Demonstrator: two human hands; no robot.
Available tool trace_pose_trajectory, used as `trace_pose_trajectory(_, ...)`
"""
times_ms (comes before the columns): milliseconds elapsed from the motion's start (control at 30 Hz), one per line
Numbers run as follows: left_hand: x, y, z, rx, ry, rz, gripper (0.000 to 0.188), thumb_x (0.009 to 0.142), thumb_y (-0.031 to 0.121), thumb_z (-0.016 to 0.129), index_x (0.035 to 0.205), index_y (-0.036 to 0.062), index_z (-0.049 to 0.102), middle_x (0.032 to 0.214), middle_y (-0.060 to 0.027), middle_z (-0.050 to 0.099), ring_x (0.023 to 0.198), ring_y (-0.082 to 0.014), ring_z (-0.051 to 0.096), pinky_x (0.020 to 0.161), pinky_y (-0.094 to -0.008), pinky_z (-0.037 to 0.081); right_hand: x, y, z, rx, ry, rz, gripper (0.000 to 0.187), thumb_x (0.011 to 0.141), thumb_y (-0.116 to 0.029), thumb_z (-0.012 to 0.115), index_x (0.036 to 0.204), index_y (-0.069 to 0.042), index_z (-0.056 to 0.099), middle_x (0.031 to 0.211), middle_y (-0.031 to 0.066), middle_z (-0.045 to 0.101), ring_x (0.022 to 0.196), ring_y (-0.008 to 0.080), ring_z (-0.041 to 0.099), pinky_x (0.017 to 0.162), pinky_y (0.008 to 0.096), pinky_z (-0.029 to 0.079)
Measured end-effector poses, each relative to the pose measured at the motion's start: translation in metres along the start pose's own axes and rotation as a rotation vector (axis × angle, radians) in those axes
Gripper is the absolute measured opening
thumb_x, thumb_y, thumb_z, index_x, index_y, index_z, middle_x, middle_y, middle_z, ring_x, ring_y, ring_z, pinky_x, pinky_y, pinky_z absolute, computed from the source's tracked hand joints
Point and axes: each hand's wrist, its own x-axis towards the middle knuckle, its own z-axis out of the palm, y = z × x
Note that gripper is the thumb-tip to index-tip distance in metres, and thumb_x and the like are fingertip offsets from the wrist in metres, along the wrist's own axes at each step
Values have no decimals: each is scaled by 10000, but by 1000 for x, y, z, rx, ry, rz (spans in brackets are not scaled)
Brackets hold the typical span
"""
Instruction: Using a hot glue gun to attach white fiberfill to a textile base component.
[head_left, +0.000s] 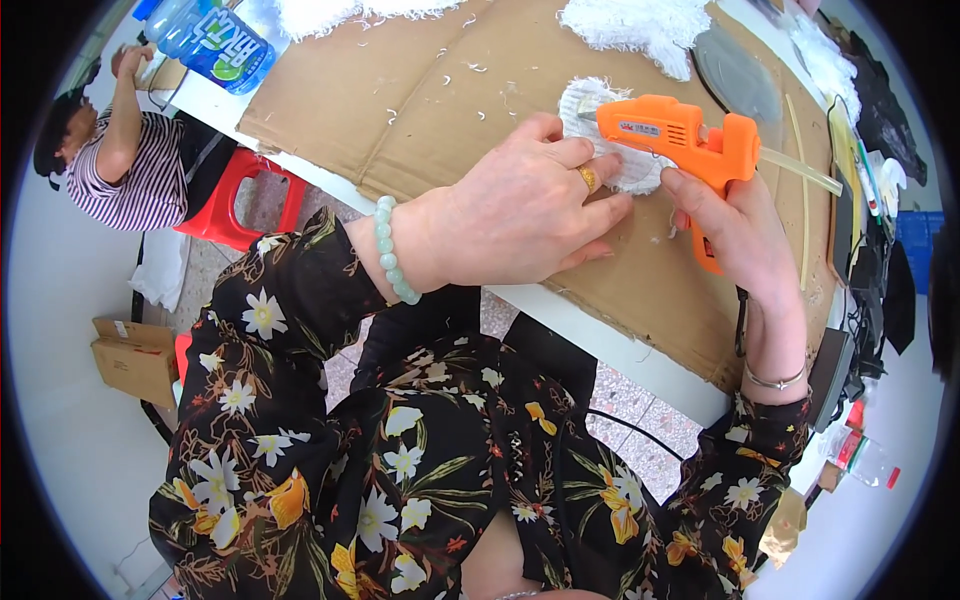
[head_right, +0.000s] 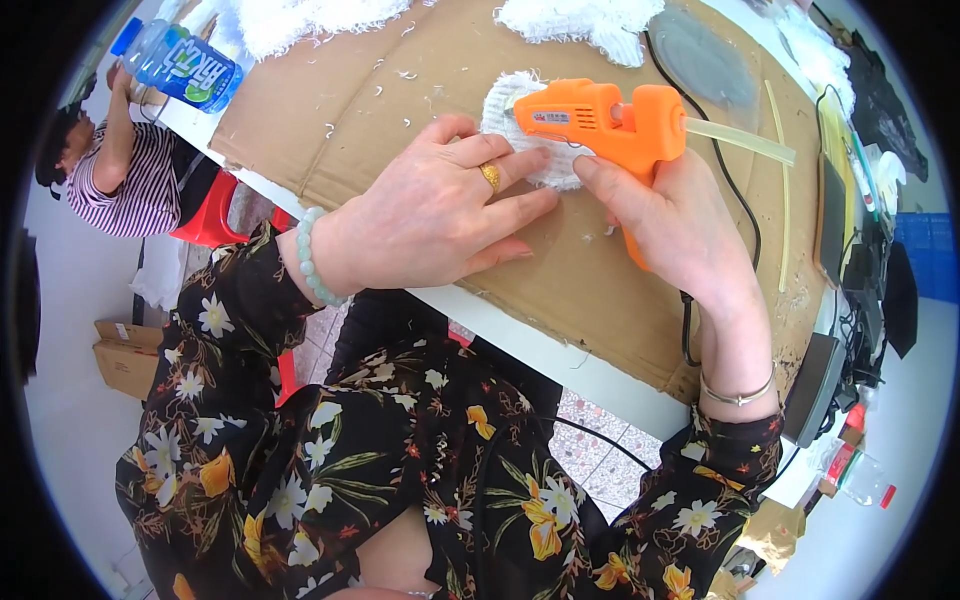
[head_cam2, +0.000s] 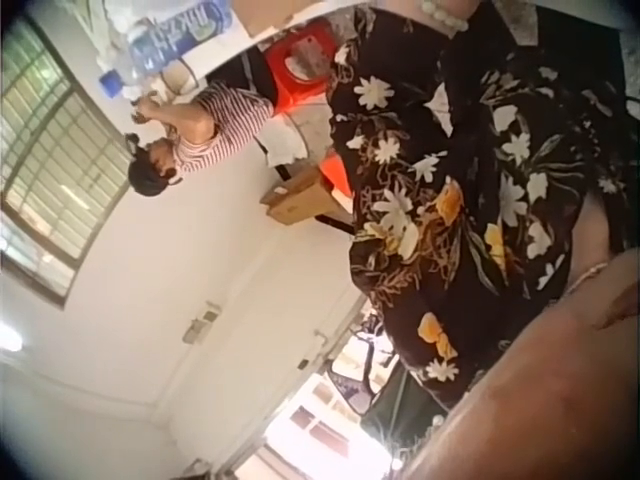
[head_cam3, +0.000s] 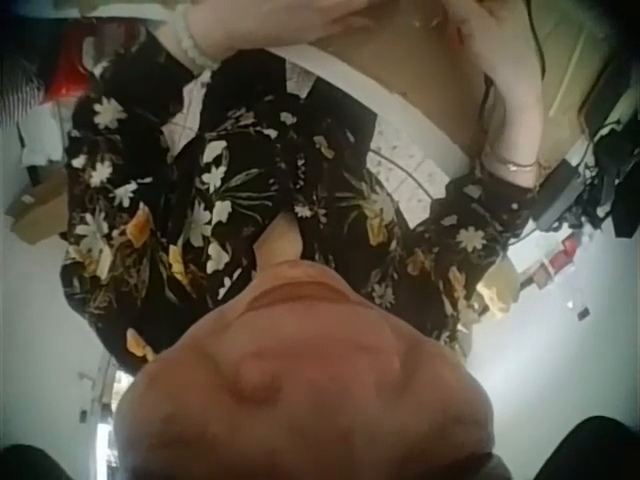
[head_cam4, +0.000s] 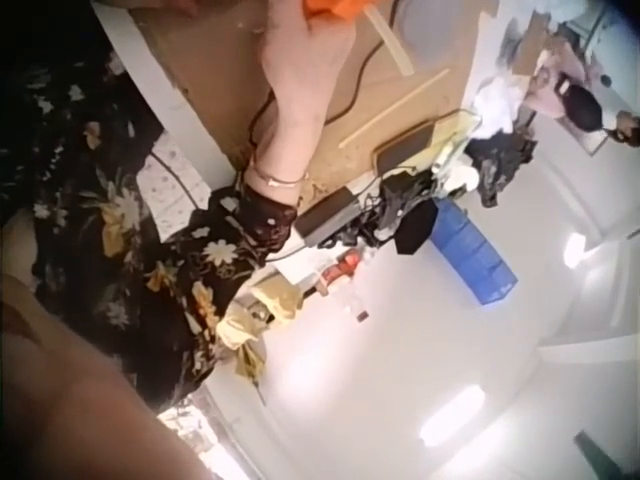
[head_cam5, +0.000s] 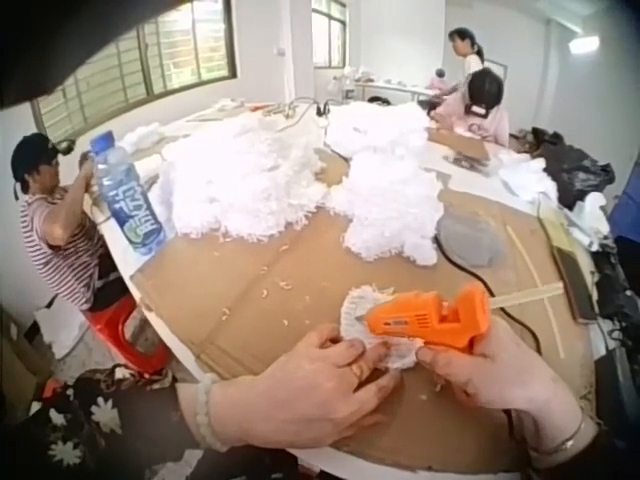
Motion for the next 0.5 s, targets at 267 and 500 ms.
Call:
trace_pose_trajectory(267, 1, 1, -2, 1, -12, -8, 325, 753, 341, 723, 966, 105, 653, 1020, -76, 621, 894, -189, 575, 825, -363, 432, 2, -5, 2, -52, 16, -1, 348, 911, -192, 640, 1182, -6, 526, 818, -10, 569, 670, 72, 531, 599, 227, 426)
trace_pose_trajectory(500, 2, 0, -2, 24, -20, 1, 326, 760, 341, 718, 977, 106, 652, 1048, -73, 616, 886, -190, 573, 827, -365, 425, 3, -3, 1, -78, -13, -20, 376, 914, -194, 635, 1223, -10, 523, 821, -12, 565, 677, 62, 524, 602, 225, 425)
